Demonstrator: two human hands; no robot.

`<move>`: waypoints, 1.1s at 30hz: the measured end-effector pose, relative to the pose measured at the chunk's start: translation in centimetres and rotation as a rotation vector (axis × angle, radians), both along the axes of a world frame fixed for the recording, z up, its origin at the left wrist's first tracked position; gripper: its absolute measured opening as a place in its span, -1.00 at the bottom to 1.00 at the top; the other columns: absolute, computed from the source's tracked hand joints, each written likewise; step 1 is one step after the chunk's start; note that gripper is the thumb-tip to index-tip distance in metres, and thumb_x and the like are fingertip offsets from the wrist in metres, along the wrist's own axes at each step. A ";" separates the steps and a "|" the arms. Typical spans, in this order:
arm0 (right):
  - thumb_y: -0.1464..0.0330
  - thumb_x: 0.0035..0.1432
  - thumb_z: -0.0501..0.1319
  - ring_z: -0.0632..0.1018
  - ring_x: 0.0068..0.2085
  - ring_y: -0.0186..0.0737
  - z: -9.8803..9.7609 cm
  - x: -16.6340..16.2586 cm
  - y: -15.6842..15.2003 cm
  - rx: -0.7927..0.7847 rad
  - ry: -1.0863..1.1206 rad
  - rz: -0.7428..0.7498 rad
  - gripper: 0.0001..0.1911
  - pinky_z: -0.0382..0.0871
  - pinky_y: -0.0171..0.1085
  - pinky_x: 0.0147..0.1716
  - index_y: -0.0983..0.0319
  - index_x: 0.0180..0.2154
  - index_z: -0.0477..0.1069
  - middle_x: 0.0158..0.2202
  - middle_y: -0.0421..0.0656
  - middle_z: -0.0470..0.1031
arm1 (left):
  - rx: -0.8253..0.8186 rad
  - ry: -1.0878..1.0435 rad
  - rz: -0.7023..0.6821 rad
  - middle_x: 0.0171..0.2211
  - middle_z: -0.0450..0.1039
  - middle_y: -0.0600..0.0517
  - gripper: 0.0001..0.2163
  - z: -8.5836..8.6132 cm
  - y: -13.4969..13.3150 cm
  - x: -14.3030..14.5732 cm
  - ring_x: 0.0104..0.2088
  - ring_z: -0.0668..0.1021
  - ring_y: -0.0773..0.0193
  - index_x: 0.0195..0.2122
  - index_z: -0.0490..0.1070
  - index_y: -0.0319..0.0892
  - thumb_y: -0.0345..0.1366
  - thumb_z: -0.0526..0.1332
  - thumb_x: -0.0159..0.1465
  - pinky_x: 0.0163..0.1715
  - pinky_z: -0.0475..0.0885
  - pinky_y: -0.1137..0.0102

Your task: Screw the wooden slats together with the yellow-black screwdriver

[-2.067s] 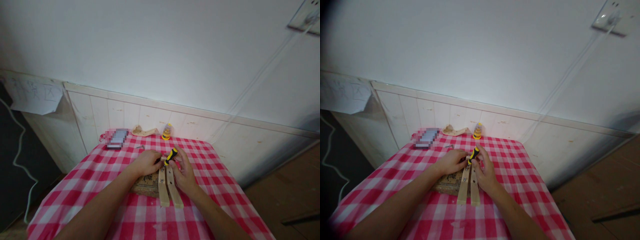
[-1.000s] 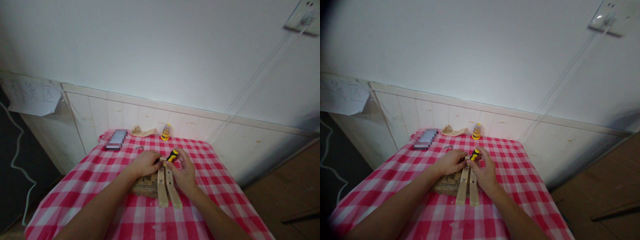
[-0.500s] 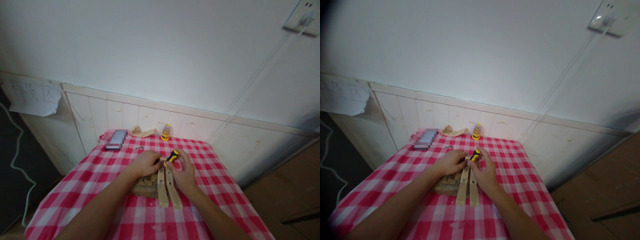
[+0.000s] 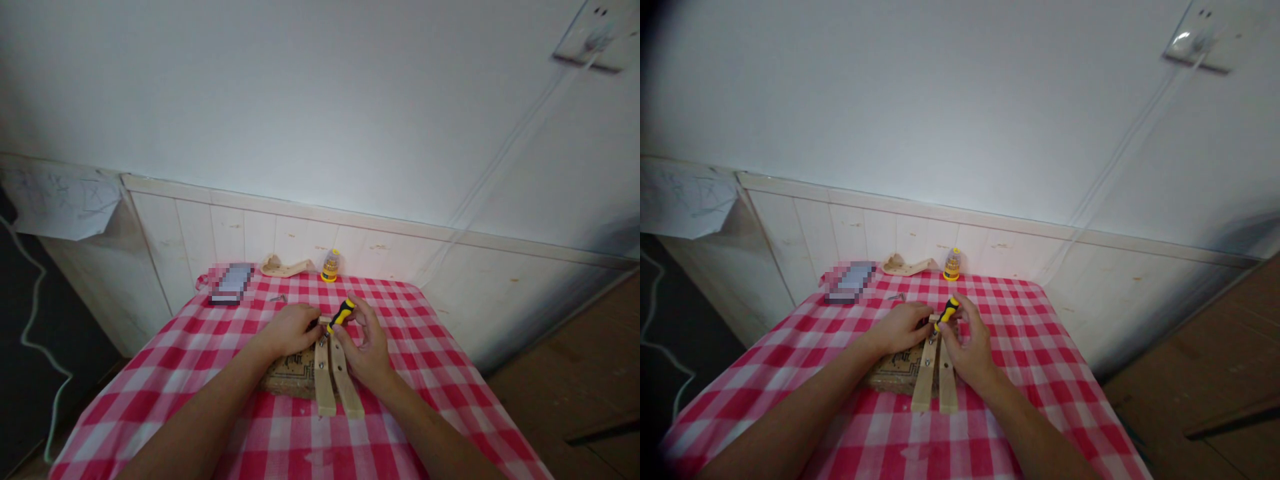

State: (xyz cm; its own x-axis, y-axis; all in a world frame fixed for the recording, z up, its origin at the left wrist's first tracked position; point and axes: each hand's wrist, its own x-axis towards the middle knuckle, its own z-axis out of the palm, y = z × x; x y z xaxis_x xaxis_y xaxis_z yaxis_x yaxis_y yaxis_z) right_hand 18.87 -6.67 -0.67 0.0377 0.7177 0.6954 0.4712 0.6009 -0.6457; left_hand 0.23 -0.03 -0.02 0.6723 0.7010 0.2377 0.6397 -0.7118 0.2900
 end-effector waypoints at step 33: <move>0.40 0.17 0.33 0.60 -0.26 -0.18 -0.6 -0.1 0.3 0.054 0.068 -0.029 -0.48 0.53 -0.20 -0.25 0.09 0.14 0.30 -0.22 -0.16 0.56 | -0.020 -0.067 -0.040 -0.38 0.50 0.00 -0.77 -0.3 0.2 -0.2 -0.37 0.50 0.23 -0.33 0.42 -0.16 -0.17 0.07 0.37 -0.40 0.18 0.38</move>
State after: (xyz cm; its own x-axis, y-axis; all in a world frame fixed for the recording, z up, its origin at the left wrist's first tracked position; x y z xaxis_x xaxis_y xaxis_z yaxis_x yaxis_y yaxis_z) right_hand 18.79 -6.34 -1.28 0.1064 0.6774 0.7278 0.4453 0.6220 -0.6440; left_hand 0.07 0.17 -0.32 0.6831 0.6787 0.2697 0.5893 -0.7303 0.3455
